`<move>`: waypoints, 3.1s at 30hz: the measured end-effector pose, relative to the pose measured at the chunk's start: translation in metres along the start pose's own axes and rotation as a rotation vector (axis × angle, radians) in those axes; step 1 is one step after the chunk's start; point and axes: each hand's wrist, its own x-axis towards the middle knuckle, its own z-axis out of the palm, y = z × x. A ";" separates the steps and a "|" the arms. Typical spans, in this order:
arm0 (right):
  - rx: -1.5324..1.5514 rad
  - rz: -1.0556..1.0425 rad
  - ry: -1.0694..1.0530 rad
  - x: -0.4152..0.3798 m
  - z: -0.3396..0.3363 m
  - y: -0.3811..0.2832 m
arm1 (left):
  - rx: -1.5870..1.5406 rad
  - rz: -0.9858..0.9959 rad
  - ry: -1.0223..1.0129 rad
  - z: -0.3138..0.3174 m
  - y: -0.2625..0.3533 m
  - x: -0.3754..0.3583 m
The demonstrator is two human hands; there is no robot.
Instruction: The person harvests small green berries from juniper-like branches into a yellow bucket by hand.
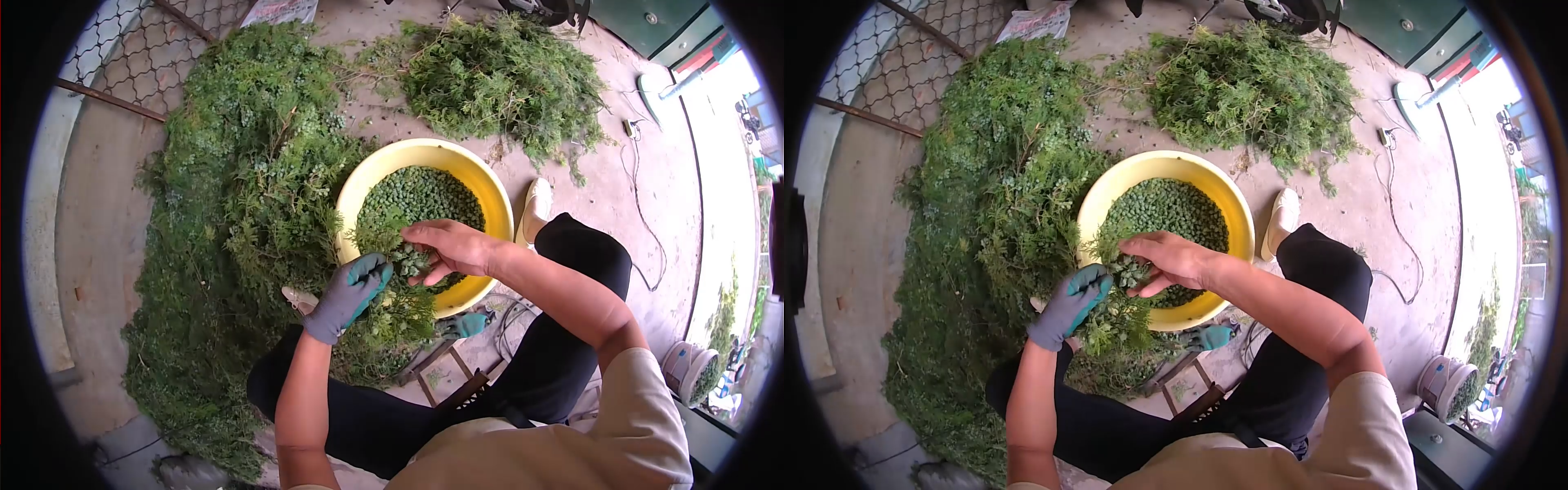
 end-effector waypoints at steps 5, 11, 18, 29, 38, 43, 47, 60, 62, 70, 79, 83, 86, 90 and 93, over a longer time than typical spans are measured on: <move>-0.248 -0.053 0.087 -0.008 0.002 -0.011 | 0.029 0.010 0.043 -0.002 -0.015 0.007; -1.164 -0.748 0.418 -0.007 -0.009 0.000 | 0.113 0.106 0.045 0.001 -0.034 0.013; -0.962 -0.752 0.101 -0.004 -0.019 -0.006 | -0.146 0.024 -0.053 0.016 -0.030 0.010; -0.698 -0.259 -0.067 -0.016 -0.005 -0.007 | 0.098 0.136 -0.093 0.016 -0.033 0.013; -0.383 -0.080 -0.229 -0.012 -0.013 -0.001 | -0.320 -0.104 -0.308 0.015 0.007 0.000; -0.324 -0.006 -0.202 -0.020 -0.045 -0.007 | -0.342 -0.087 -0.205 0.001 0.005 -0.011; -0.019 -0.045 -0.165 -0.016 -0.054 -0.007 | -0.389 -0.061 -0.036 -0.016 0.008 -0.012; -0.636 -0.449 -0.061 -0.006 -0.005 0.005 | -0.402 -0.062 -0.260 0.002 -0.005 0.012; -0.675 -0.472 -0.009 -0.011 -0.012 -0.003 | -0.349 -0.025 -0.186 0.004 -0.012 0.014; -0.235 -0.178 0.047 -0.009 -0.022 0.000 | -0.441 0.002 -0.239 0.023 0.008 0.010; -0.198 -0.249 0.323 -0.004 -0.026 -0.010 | -0.378 -0.082 -0.067 0.026 0.015 0.011; -0.240 -0.342 0.433 -0.012 -0.051 -0.035 | -0.299 -0.044 -0.024 0.001 -0.005 0.007; -0.842 -0.620 0.576 0.005 -0.057 -0.002 | -0.425 -0.053 -0.082 -0.002 0.002 0.005; -0.927 -0.596 0.175 -0.007 -0.043 -0.021 | -0.297 -0.042 0.030 0.012 0.009 0.002; -0.580 -0.432 -0.036 -0.013 -0.029 -0.020 | -0.328 -0.070 0.032 0.017 0.023 0.003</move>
